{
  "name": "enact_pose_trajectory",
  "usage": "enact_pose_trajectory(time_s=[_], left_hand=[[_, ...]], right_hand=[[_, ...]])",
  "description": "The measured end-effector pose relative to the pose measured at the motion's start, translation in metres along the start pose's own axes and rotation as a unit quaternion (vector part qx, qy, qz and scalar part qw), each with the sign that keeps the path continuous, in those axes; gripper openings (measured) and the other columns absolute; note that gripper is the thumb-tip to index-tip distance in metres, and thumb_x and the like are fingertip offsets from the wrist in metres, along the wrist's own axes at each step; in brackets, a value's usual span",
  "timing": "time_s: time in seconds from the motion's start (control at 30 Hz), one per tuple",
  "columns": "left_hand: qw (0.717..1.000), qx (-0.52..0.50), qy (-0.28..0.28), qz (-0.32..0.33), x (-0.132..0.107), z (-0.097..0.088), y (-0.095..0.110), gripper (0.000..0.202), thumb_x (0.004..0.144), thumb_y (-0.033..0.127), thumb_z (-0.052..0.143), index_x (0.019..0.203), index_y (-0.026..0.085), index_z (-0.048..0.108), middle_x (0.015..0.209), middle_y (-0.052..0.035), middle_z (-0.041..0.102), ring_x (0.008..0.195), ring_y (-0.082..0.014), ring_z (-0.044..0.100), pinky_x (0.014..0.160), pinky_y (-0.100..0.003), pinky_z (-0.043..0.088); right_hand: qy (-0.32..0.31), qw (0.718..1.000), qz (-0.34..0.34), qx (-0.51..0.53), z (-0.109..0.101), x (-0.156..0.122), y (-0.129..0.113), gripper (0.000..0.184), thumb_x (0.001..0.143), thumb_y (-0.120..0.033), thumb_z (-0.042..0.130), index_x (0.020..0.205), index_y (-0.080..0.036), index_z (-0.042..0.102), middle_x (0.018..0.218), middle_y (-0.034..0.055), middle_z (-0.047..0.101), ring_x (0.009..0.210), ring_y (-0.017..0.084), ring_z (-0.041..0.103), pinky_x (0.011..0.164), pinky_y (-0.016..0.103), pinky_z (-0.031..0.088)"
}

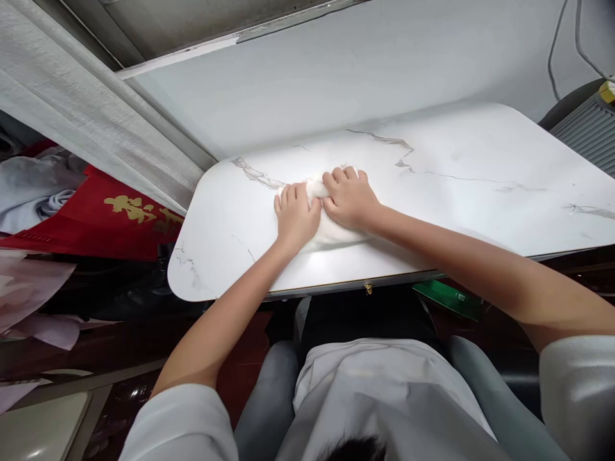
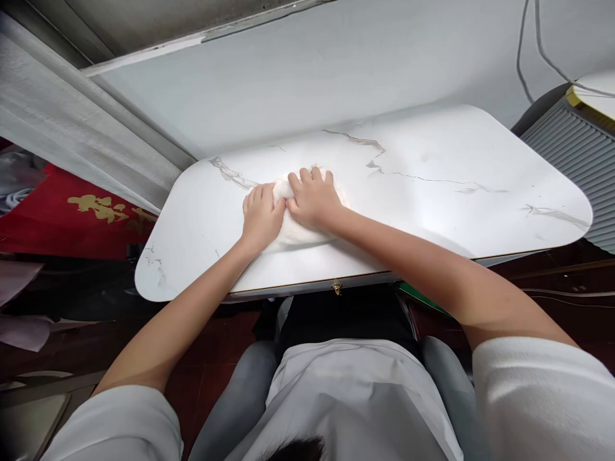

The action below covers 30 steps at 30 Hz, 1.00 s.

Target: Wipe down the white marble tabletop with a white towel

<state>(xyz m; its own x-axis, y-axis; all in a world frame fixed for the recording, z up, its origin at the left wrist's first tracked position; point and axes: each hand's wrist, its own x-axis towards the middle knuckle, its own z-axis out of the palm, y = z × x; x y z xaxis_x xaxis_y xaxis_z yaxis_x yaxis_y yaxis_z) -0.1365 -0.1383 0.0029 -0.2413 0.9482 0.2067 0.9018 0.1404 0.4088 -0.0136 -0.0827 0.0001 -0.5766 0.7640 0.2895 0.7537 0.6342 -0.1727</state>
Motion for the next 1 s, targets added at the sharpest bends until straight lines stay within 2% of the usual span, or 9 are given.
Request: enact_pose_trajectory(time_s=[0.17,0.37,0.63,0.87,1.0], left_hand=[[1.0,-0.011,0.026,-0.006,0.047,0.01,-0.009,0.034,0.093,0.023,0.043,0.125,0.022,0.057,0.136,-0.0105,0.058,0.136,-0.0275,0.042,0.12,-0.045,0.024],[0.999,-0.025,0.025,0.007,0.082,0.018,-0.013,0.031,0.093,0.022,0.046,0.121,0.021,0.059,0.134,-0.0104,0.059,0.134,-0.0268,0.045,0.117,-0.044,0.027],[0.999,-0.025,0.028,-0.006,0.101,0.022,-0.009,0.033,0.095,0.023,0.045,0.125,0.02,0.059,0.138,-0.0112,0.058,0.136,-0.0268,0.043,0.118,-0.044,0.025],[0.999,-0.019,0.028,-0.024,0.112,0.026,-0.006,0.034,0.096,0.024,0.044,0.128,0.021,0.058,0.138,-0.0103,0.057,0.138,-0.0253,0.041,0.118,-0.042,0.024],[0.999,-0.025,0.026,-0.022,0.121,0.027,-0.006,0.035,0.097,0.025,0.045,0.129,0.018,0.057,0.138,-0.0122,0.057,0.138,-0.0259,0.042,0.118,-0.042,0.024]], right_hand=[[0.025,0.999,0.015,0.037,0.013,0.043,0.019,0.03,0.089,-0.021,0.04,0.113,-0.011,0.055,0.117,0.0175,0.057,0.113,0.035,0.046,0.097,0.05,0.035],[0.054,0.996,0.033,0.063,0.022,0.065,0.034,0.027,0.088,-0.018,0.039,0.109,-0.012,0.054,0.111,0.0161,0.057,0.112,0.034,0.046,0.098,0.051,0.034],[0.068,0.994,0.035,0.078,0.03,0.087,0.048,0.028,0.087,-0.019,0.04,0.108,-0.012,0.056,0.112,0.0162,0.059,0.114,0.035,0.047,0.099,0.053,0.033],[0.046,0.995,0.042,0.078,0.028,0.1,0.055,0.028,0.086,-0.019,0.04,0.109,-0.014,0.056,0.114,0.0153,0.059,0.116,0.035,0.046,0.099,0.052,0.033],[0.045,0.995,0.054,0.076,0.026,0.104,0.057,0.027,0.087,-0.019,0.04,0.109,-0.014,0.055,0.115,0.0151,0.058,0.116,0.035,0.046,0.1,0.051,0.034]])
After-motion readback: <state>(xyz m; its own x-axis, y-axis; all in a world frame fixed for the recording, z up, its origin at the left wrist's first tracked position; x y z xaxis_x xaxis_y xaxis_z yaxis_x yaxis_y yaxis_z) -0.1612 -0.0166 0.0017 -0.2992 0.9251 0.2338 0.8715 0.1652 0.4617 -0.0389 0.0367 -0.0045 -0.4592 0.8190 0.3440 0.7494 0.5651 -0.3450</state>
